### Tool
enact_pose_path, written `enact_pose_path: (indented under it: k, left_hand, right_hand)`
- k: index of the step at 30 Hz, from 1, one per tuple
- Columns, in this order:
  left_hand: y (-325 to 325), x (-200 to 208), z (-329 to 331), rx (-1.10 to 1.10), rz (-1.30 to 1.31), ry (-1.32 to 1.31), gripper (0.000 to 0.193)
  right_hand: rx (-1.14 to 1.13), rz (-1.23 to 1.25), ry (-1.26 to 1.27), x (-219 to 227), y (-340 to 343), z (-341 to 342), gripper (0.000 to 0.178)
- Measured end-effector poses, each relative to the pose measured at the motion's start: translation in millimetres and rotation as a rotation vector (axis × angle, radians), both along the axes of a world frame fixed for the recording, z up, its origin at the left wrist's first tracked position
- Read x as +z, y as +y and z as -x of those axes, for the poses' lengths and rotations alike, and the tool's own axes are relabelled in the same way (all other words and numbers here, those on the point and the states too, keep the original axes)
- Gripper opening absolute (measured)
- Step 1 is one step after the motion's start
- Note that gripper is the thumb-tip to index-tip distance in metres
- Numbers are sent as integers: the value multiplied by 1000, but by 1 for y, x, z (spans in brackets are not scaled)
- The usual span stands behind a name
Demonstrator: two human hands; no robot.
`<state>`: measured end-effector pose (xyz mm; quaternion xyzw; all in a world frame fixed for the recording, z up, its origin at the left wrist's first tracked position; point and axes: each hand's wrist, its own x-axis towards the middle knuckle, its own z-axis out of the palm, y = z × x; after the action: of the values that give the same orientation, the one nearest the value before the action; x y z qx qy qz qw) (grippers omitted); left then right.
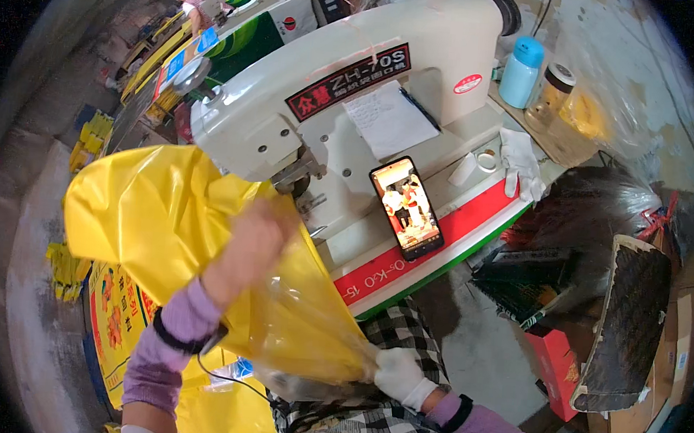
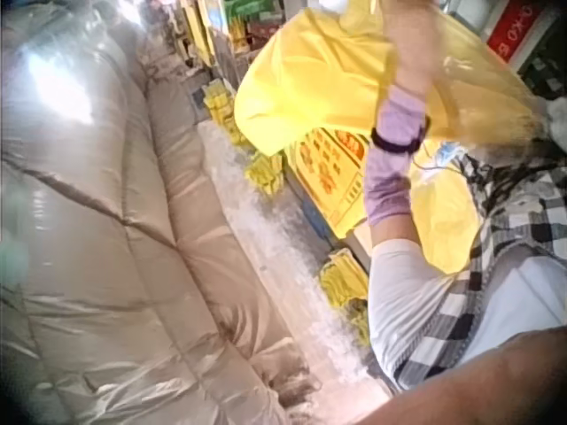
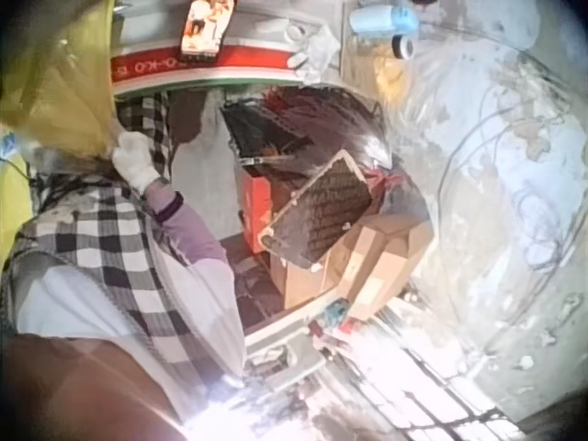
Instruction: Sewing the edges of yellow plastic bags using an industrial sewing machine.
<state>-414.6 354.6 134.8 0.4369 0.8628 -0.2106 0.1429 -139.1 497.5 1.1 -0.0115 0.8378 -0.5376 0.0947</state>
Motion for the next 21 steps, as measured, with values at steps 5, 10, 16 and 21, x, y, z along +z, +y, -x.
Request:
enact_pose_path:
  k: [5, 10, 16, 21]
  left_hand:
    - [-89, -1, -112, -338, -48, -332, 80]
    - [-116, 48, -109, 59, 95, -682, 94]
    - [-187, 18, -17, -210, 88, 204, 46]
    - [-201, 47, 45, -176, -46, 247, 15]
  right_hand:
    - [-79, 4, 94, 15, -12, -12, 51]
    - [-114, -21, 101, 28, -11, -1, 50]
    - [-279, 82, 618, 6, -38, 103, 49]
    - [-200, -157, 235, 19, -38, 188, 46]
